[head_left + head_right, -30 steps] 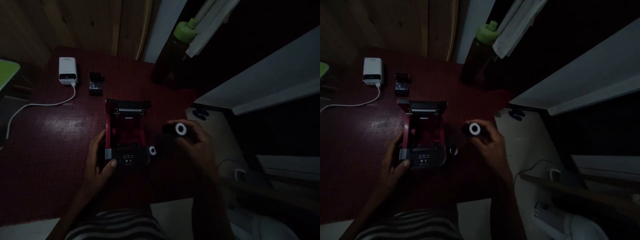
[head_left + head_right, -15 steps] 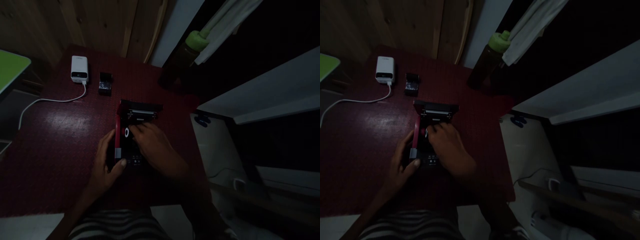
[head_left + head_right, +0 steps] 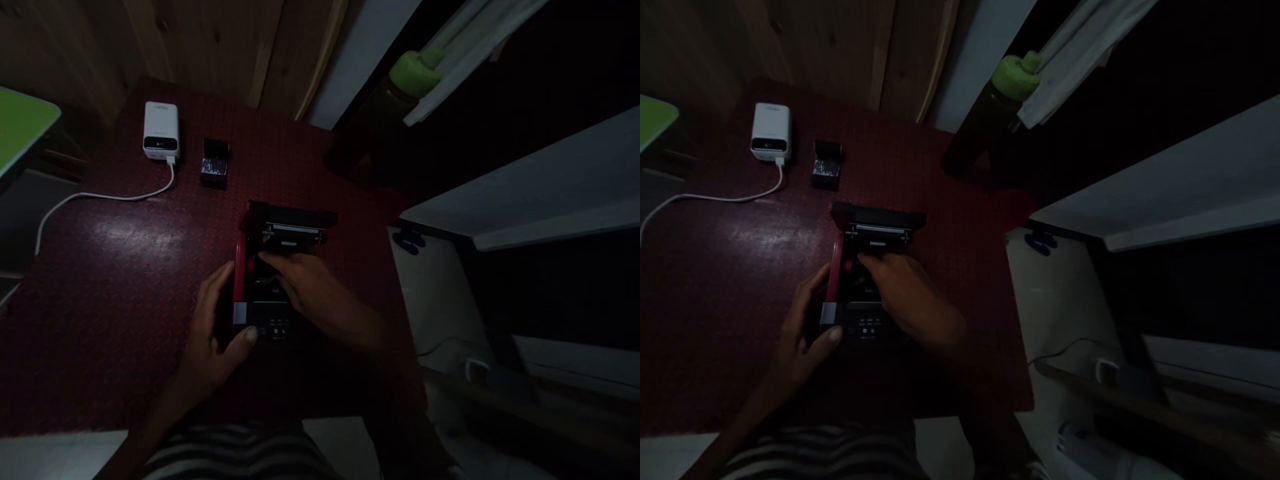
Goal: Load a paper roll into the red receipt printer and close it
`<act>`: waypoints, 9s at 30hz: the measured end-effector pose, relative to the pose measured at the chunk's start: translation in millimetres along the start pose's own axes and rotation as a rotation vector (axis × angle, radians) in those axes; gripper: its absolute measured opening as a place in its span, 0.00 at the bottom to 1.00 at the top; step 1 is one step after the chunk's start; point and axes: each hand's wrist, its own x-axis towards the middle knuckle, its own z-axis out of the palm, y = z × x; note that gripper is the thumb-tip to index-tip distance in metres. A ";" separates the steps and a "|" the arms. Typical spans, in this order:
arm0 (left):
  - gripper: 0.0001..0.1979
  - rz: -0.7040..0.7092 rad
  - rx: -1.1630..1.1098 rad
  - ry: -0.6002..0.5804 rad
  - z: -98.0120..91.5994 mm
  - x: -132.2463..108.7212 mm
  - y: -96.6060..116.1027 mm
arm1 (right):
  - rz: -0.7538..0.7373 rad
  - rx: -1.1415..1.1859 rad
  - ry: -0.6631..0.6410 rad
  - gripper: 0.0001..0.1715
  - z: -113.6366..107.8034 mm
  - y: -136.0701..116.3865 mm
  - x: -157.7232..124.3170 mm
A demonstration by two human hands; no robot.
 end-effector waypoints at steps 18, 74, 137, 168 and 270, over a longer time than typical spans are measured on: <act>0.15 -0.037 -0.130 0.268 2.5 108.9 51.2 | -0.196 -0.361 0.672 0.13 40.2 -12.5 -67.3; 0.31 -0.403 -0.270 0.191 6.7 16.2 45.5 | 0.135 -0.101 0.950 0.17 66.0 2.1 -102.5; 0.36 -0.077 -0.020 0.114 2.7 0.2 -2.6 | 0.330 0.470 0.603 0.24 77.9 84.3 -120.5; 0.33 0.001 -0.025 0.024 -0.7 -0.2 -1.0 | 0.186 -0.408 -0.050 0.19 11.0 -15.2 21.8; 0.39 -0.039 -0.002 0.035 2.0 3.2 2.3 | 0.010 -0.373 0.028 0.15 -2.0 -20.5 6.8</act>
